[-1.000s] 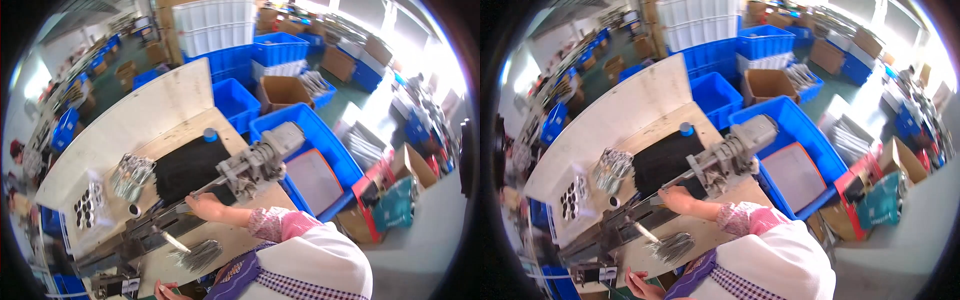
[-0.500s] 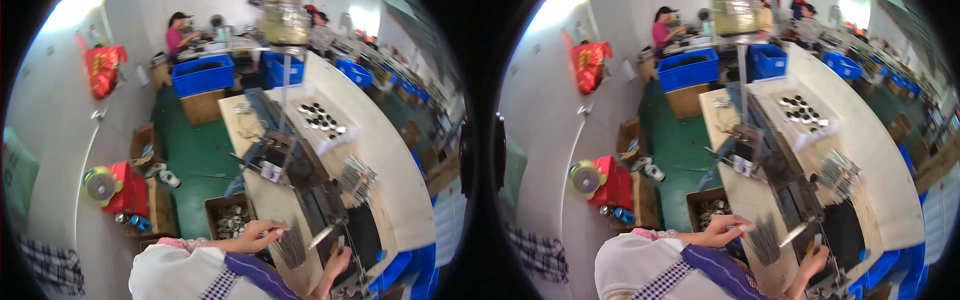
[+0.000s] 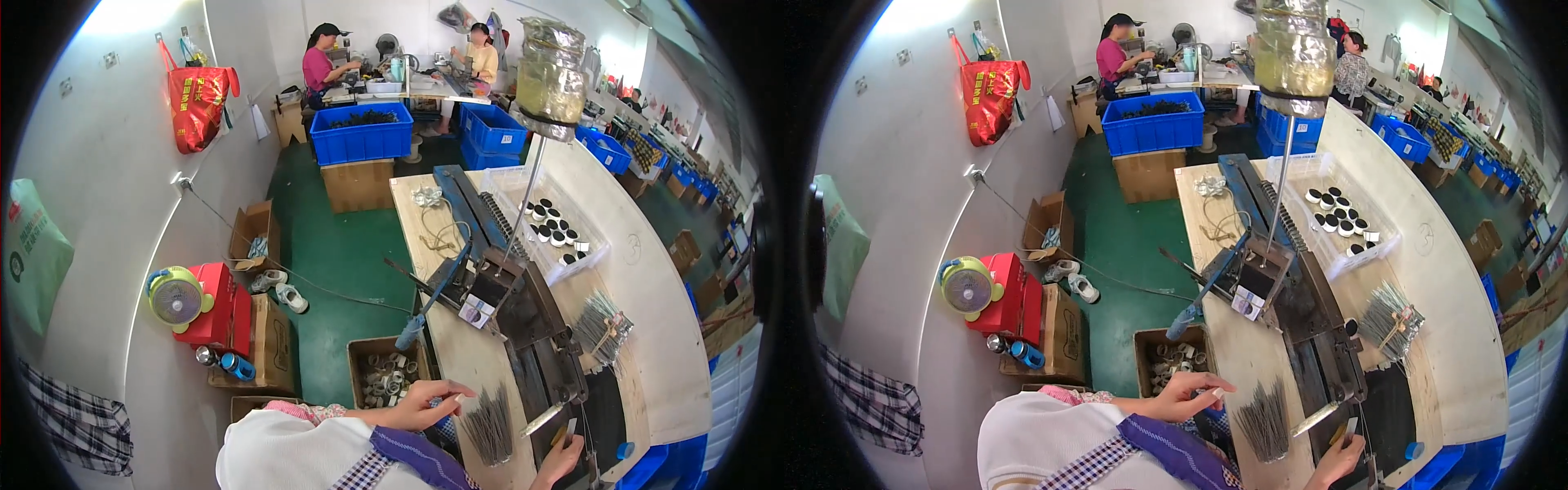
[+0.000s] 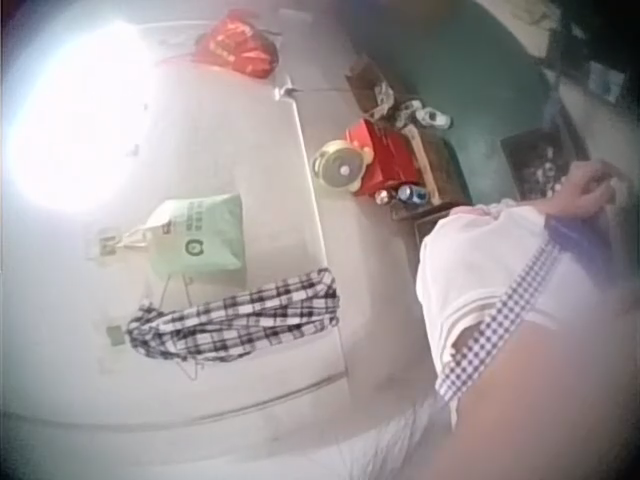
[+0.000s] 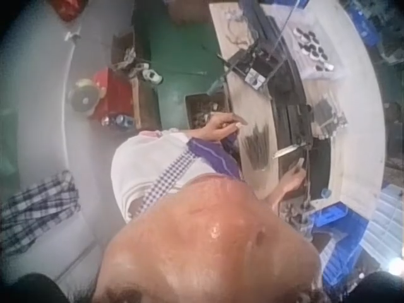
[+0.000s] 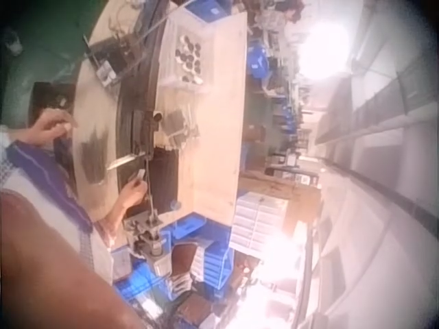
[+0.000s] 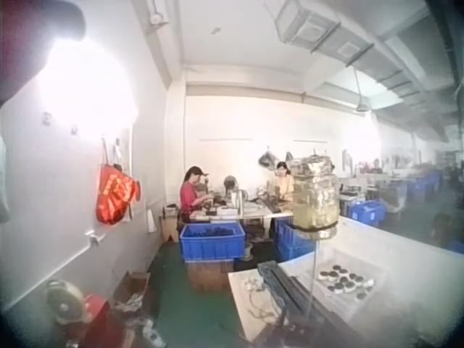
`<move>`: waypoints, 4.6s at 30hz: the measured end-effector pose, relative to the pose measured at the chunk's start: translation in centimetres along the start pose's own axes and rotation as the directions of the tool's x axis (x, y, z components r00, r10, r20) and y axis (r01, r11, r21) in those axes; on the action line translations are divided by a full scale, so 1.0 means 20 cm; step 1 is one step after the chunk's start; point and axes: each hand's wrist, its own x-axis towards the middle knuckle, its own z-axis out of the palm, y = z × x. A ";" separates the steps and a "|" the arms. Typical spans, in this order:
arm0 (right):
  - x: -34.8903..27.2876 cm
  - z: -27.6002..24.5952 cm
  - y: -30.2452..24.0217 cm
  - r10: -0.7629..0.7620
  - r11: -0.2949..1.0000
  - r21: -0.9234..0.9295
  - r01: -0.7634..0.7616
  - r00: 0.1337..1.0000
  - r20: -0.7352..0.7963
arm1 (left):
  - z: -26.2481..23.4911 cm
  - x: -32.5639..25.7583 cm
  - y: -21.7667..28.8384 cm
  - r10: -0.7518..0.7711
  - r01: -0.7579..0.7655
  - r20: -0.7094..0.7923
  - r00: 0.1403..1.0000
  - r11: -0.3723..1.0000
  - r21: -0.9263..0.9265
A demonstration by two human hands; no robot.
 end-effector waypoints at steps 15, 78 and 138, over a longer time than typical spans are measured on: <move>0.00 -0.05 -0.09 -0.002 0.993 -0.114 0.005 1.000 0.028 | -0.09 0.04 -0.05 0.021 -0.022 -0.049 0.999 0.999 -0.026; 0.00 -0.09 -0.03 -0.091 0.994 -0.066 0.090 0.996 -0.010 | -0.55 0.23 0.03 -0.033 0.009 -0.319 0.947 0.997 -0.075; -0.04 0.00 0.12 -0.082 0.983 0.161 0.089 0.995 -0.053 | 0.12 0.60 -0.51 -0.583 0.495 -0.151 0.798 0.778 -0.386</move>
